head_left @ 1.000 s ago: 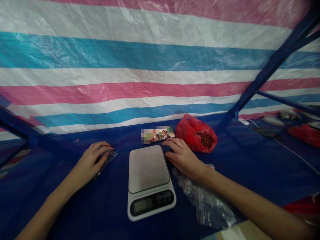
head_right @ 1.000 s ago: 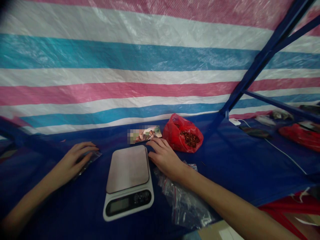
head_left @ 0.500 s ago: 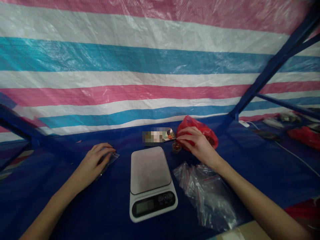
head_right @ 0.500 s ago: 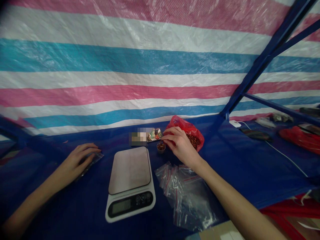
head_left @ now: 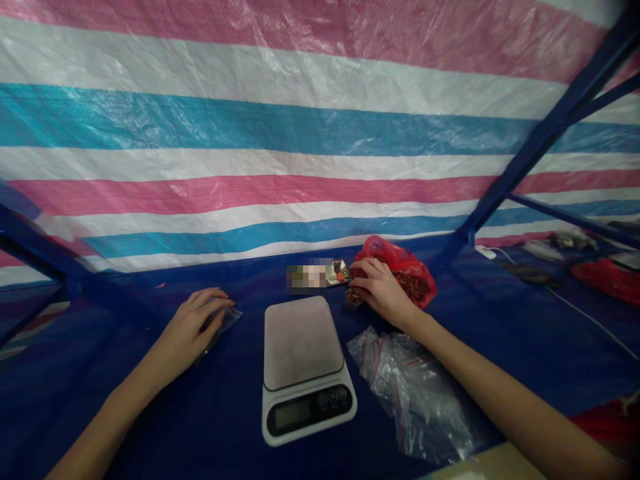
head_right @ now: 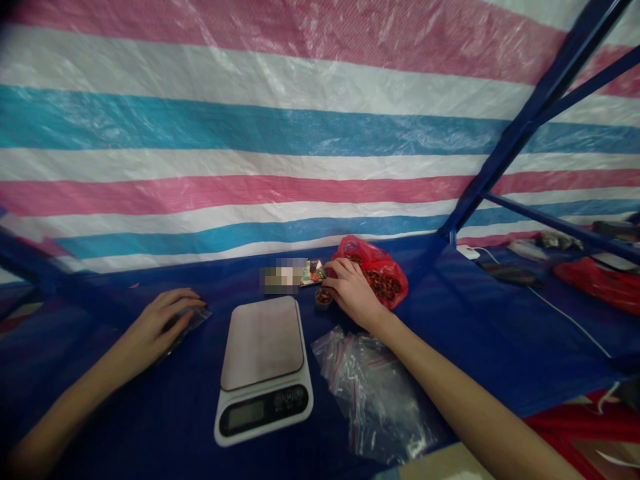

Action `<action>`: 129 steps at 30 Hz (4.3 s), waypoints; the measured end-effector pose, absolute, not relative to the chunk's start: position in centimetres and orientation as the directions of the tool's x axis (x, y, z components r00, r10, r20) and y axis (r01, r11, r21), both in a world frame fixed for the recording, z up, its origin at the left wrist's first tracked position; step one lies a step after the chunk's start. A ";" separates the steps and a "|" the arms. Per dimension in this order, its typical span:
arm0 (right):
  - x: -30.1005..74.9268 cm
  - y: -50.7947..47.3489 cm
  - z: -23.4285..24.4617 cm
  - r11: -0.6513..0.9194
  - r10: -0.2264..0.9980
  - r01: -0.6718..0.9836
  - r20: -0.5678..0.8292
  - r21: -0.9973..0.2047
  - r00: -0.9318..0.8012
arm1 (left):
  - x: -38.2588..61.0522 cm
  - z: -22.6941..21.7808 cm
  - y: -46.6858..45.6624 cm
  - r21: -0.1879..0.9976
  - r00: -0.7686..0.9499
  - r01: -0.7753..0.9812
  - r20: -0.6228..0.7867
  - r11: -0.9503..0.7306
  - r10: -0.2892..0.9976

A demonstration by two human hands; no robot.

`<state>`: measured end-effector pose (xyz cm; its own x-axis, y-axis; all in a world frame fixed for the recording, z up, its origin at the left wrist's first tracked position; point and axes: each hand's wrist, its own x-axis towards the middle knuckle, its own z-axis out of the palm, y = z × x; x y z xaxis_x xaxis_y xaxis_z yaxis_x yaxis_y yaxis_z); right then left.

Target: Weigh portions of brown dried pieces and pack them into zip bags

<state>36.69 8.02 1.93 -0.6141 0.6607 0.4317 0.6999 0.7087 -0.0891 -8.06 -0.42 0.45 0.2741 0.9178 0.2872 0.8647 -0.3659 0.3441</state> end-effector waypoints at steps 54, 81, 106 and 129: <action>44.3 9.2 5.0 0.580 0.809 0.780 0.283 -0.236 -0.516 | -8.3 2.1 -0.5 0.476 0.166 0.837 0.251 -0.271 0.954; 44.5 9.1 5.2 0.406 0.868 0.837 0.443 -0.367 -0.227 | -9.1 0.9 -0.2 0.458 0.189 0.842 0.245 -0.285 0.951; 37.0 6.1 4.0 0.450 0.889 0.405 0.360 -0.796 -0.282 | -9.0 1.1 -0.1 0.460 0.200 0.839 0.239 -0.292 0.950; 36.5 -8.2 3.4 0.928 0.372 0.337 0.347 -0.160 -0.861 | -8.2 2.0 -0.6 0.409 0.238 0.858 0.220 -0.311 0.946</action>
<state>36.53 -8.17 3.39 -0.8608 0.3723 0.3471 0.3367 0.9279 -0.1602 -8.24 -0.63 2.05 0.2384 0.9460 0.2196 0.8577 -0.3112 0.4092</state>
